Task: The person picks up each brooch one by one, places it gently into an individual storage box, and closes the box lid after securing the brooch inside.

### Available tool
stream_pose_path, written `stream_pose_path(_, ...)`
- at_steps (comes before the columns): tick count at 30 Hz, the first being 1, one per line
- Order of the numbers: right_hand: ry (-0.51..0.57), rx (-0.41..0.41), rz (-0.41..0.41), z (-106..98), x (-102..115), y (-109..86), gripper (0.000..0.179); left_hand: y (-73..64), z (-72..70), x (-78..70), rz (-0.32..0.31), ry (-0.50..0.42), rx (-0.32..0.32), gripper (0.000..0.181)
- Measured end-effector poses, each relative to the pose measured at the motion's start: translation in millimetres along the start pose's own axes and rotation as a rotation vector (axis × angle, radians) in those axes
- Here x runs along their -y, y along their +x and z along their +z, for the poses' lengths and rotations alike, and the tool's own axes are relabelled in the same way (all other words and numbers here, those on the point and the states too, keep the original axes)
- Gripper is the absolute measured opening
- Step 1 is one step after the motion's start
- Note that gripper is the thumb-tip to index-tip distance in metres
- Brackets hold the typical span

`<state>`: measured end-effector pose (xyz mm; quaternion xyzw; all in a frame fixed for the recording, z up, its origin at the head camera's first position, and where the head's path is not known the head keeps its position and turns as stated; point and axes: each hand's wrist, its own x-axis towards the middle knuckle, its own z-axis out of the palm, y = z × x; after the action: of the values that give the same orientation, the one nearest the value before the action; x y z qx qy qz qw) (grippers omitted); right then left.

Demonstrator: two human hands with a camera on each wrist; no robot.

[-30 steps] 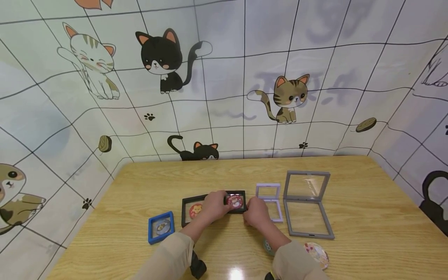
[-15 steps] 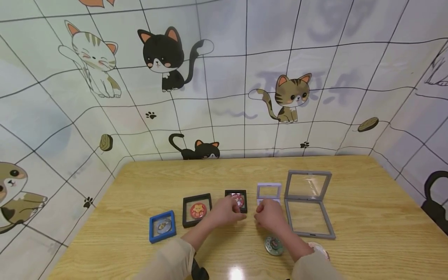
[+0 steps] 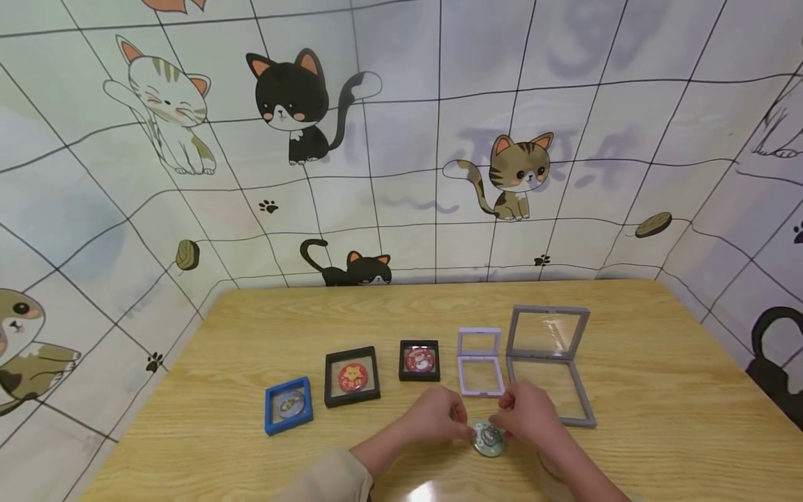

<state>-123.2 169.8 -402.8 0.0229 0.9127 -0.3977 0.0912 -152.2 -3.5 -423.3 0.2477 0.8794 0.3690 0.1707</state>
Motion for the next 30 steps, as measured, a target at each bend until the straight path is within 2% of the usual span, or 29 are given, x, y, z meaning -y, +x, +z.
stream_pose_path(4,-0.076,0.045,-0.034,-3,-5,-3.5,0.021,1.0,6.5,-5.6,-0.043,0.041,0.006,0.024)
stream_pose_path(8,-0.123,0.082,-0.047,-2,-9,-5.4,0.023,1.0,12.6,-7.5,-0.073,0.103,-0.024,0.03)
stream_pose_path(13,-0.074,0.116,-0.075,-1,-13,-5.8,0.02,-2.2,16.5,-10.5,-0.076,0.14,-0.057,0.037)
stream_pose_path(19,-0.021,0.124,-0.078,3,-16,-4.2,0.015,-1.8,19.2,-13.9,-0.09,0.212,-0.083,0.035)
stream_pose_path(24,0.061,0.15,-0.067,4,-18,-4.7,0.011,-1.5,19.8,-12.5,-0.088,0.202,-0.095,0.03)
stream_pose_path(30,0.102,0.176,-0.093,4,-20,-4.4,0.011,-2.0,18.2,-7.7,-0.083,0.083,-0.12,0.024)
